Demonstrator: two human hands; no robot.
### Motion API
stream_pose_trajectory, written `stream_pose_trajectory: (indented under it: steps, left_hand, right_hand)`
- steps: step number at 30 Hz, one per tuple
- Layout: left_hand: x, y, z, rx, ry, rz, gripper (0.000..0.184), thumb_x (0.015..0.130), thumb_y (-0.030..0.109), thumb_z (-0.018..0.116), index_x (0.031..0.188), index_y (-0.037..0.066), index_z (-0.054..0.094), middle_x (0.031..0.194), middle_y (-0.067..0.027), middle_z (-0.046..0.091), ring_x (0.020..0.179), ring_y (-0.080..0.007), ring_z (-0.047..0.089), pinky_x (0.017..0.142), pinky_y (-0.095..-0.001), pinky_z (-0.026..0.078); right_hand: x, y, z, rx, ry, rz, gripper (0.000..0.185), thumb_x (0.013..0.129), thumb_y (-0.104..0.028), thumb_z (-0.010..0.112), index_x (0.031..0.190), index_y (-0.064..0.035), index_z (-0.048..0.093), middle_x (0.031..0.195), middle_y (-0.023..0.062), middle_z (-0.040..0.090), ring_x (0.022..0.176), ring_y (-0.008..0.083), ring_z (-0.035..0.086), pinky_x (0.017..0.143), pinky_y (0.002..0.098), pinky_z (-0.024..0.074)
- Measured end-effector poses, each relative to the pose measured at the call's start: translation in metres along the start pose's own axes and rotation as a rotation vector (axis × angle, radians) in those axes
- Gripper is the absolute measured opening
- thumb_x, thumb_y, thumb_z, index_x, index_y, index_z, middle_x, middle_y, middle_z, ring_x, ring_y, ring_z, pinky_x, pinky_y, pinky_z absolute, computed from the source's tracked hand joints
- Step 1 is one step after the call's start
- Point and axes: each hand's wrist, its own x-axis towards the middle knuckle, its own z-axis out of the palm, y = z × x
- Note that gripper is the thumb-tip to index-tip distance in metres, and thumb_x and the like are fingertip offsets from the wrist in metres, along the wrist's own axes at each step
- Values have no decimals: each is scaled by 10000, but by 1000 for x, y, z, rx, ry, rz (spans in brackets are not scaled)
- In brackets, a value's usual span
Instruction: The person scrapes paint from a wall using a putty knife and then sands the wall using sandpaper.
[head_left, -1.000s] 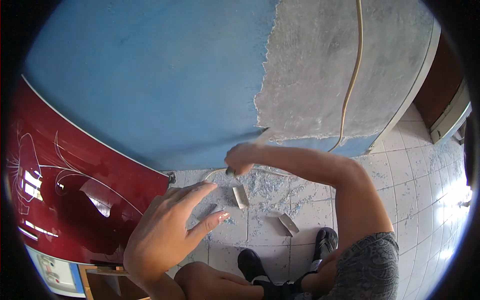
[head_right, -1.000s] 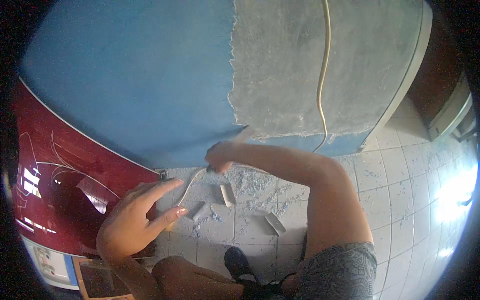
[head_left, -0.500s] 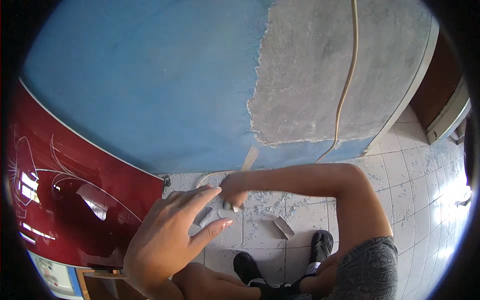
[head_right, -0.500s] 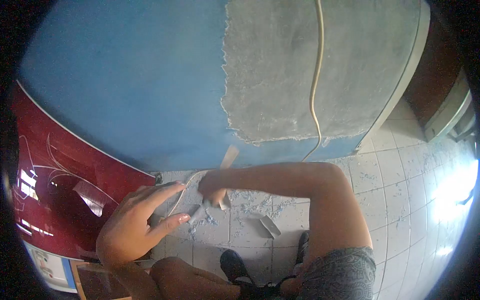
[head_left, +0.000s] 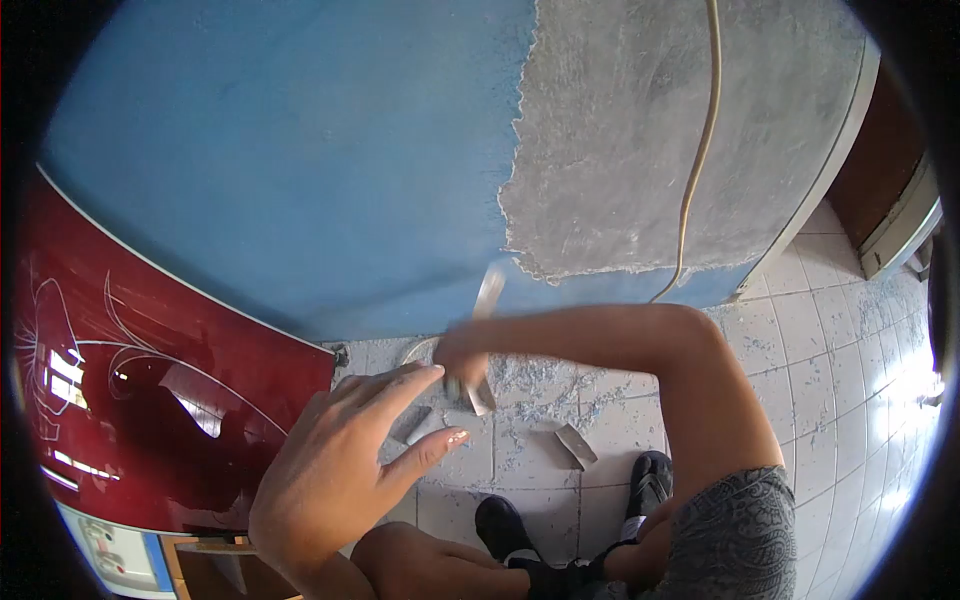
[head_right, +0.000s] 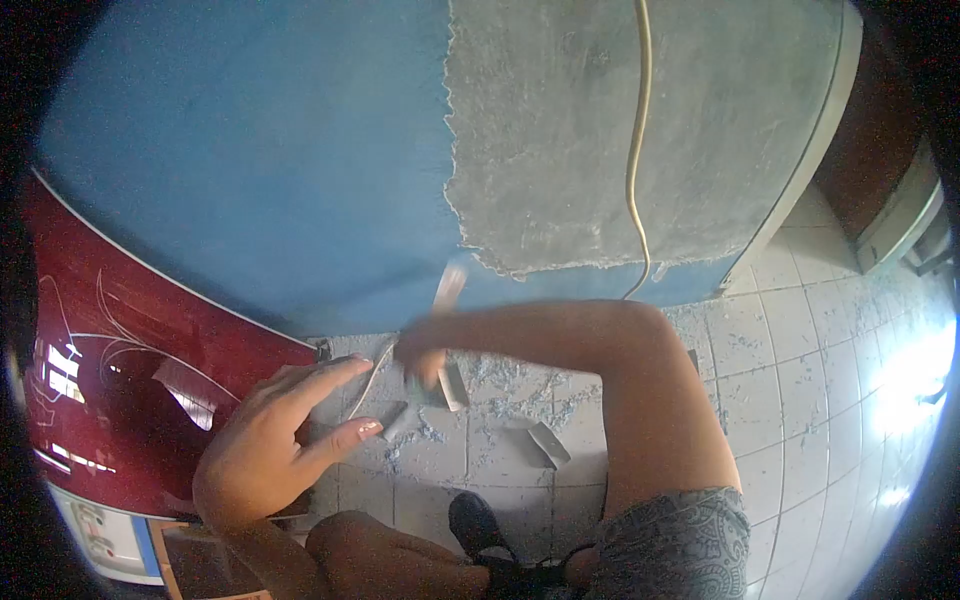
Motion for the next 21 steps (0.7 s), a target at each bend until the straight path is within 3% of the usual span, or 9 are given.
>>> stream_pose_trajectory:
  steps: [1, 5, 7, 9, 12, 15, 16, 17, 21]
  left_hand:
    - [-1, -5, 0, 2, 17, 8, 529, 902, 341, 711, 1306, 20, 592, 1271, -242, 619, 1172, -387, 600, 997, -447, 467]
    - [-6, -7, -1, 37, 45, 13, 532, 901, 340, 713, 1310, 22, 591, 1267, -237, 624, 1175, -382, 598, 997, -445, 467]
    - [-4, -8, -1, 51, 37, 17, 536, 901, 344, 712, 1311, 21, 590, 1270, -231, 625, 1177, -380, 598, 999, -445, 467]
    - [-6, -12, -1, 41, 28, 13, 542, 902, 350, 711, 1313, 19, 588, 1273, -229, 624, 1178, -380, 598, 1000, -446, 465]
    - [-11, -15, -4, 26, 40, 13, 552, 902, 360, 711, 1315, 17, 587, 1275, -235, 622, 1179, -382, 597, 1001, -448, 464]
    - [-13, -13, -3, 26, 40, 5, 555, 903, 366, 711, 1315, 16, 587, 1276, -245, 618, 1183, -387, 596, 1004, -448, 463]
    - [-11, -13, -3, 3, 23, 5, 553, 904, 365, 710, 1315, 16, 587, 1278, -247, 616, 1188, -389, 594, 1006, -448, 462]
    - [-9, -13, -3, -19, 4, 4, 551, 905, 364, 709, 1315, 16, 587, 1280, -250, 615, 1192, -392, 593, 1008, -447, 461]
    - [-7, -14, -4, 36, 27, 28, 548, 909, 367, 705, 1315, 17, 588, 1289, -245, 612, 1196, -394, 593, 1016, -453, 457]
  right_hand:
    - [-21, 7, -29, 57, -15, 114, 411, 761, -375, 695, 976, -26, 733, 941, 186, 729, 876, 380, 701, 809, 486, 557]
    - [19, -54, -12, -64, 26, -18, 392, 785, -416, 689, 1068, -148, 730, 975, 152, 731, 925, 387, 698, 816, 477, 568]
    - [-4, -75, -23, 28, -39, -39, 447, 794, -426, 691, 1108, -108, 708, 1007, 182, 718, 973, 385, 687, 837, 477, 562]
    - [19, -27, 15, -63, -68, -26, 478, 810, -400, 709, 1161, -76, 679, 1100, 205, 693, 1045, 368, 664, 890, 480, 540]
    - [13, 71, 28, -19, 11, 64, 339, 775, -335, 671, 913, -31, 733, 943, 173, 728, 874, 318, 703, 816, 449, 564]
    - [3, -18, 6, -78, -16, -4, 364, 788, -334, 678, 954, -14, 722, 953, 194, 721, 935, 378, 687, 860, 469, 547]
    - [-19, -61, -26, 67, -155, 95, 396, 787, -351, 669, 965, -1, 718, 955, 197, 720, 937, 387, 688, 851, 480, 547]
    - [1, -55, 10, 32, 68, 13, 418, 773, -371, 679, 971, -6, 722, 952, 193, 719, 921, 395, 688, 830, 485, 553]
    - [-29, 34, -25, 90, 60, 258, 286, 818, -286, 662, 890, -19, 733, 878, 190, 724, 849, 390, 694, 778, 490, 558]
